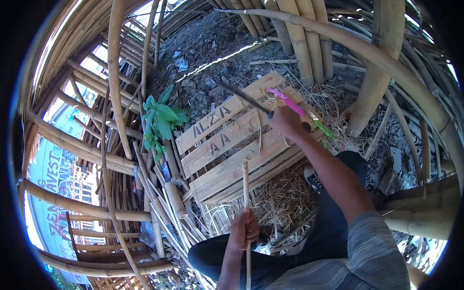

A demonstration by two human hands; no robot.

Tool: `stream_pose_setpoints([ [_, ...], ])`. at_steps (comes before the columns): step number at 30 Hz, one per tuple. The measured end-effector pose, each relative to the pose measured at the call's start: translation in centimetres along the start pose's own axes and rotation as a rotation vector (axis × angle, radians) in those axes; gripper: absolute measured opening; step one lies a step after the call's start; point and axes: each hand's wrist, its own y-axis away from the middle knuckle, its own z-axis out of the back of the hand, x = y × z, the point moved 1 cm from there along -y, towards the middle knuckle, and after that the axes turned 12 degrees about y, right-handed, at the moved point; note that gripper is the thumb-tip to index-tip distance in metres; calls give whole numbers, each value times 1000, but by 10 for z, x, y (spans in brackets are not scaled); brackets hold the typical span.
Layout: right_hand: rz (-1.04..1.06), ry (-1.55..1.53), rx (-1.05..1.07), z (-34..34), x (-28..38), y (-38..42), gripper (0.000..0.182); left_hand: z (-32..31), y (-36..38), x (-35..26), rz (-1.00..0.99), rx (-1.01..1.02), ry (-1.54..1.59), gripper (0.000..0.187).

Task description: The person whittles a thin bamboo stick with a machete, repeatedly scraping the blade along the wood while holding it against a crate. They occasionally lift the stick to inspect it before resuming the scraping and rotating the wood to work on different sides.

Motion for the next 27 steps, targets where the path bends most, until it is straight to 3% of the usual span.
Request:
stream_pose_setpoints([
  [1, -13, -8, -7, 4, -10, -1, 24, 7, -5, -1, 2, 75, -3, 37],
  [3, -29, -392, 4, 19, -18, -9, 19, 15, -7, -11, 62, 162, 84, 36],
  [4, -8, -372, -3, 26, -11, -5, 19, 15, -8, -16, 122, 241, 177, 36],
  [6, -38, -1039, 187, 26, 0, 21, 14, 19, -11, -21, 113, 259, 253, 36],
  [7, -31, -1033, 191, 30, 7, 33, 14, 25, -14, -21, 119, 326, 309, 36],
  [9, -82, -1235, 401, 37, 23, 56, 16, 25, -14, -20, 131, 461, 410, 37],
  [13, 118, -1061, 427, 41, 44, 72, 18, 22, -13, -22, 76, 490, 432, 37],
  [15, 238, -962, 418, 37, 52, 74, 18, 17, -14, -25, -23, 293, 303, 37],
  [17, 375, -844, 314, 26, 58, 78, 16, 10, -17, -26, -75, 246, 207, 37],
  [21, 394, -861, 425, 25, 66, 86, 13, -8, -22, -36, -96, 170, 4, 35],
  [24, 398, -815, 380, 28, 62, 85, 14, -10, -25, -50, -34, 163, -98, 30],
  [27, 385, -774, 303, 26, 58, 83, 14, -26, -33, -75, -189, 70, -533, 30],
])
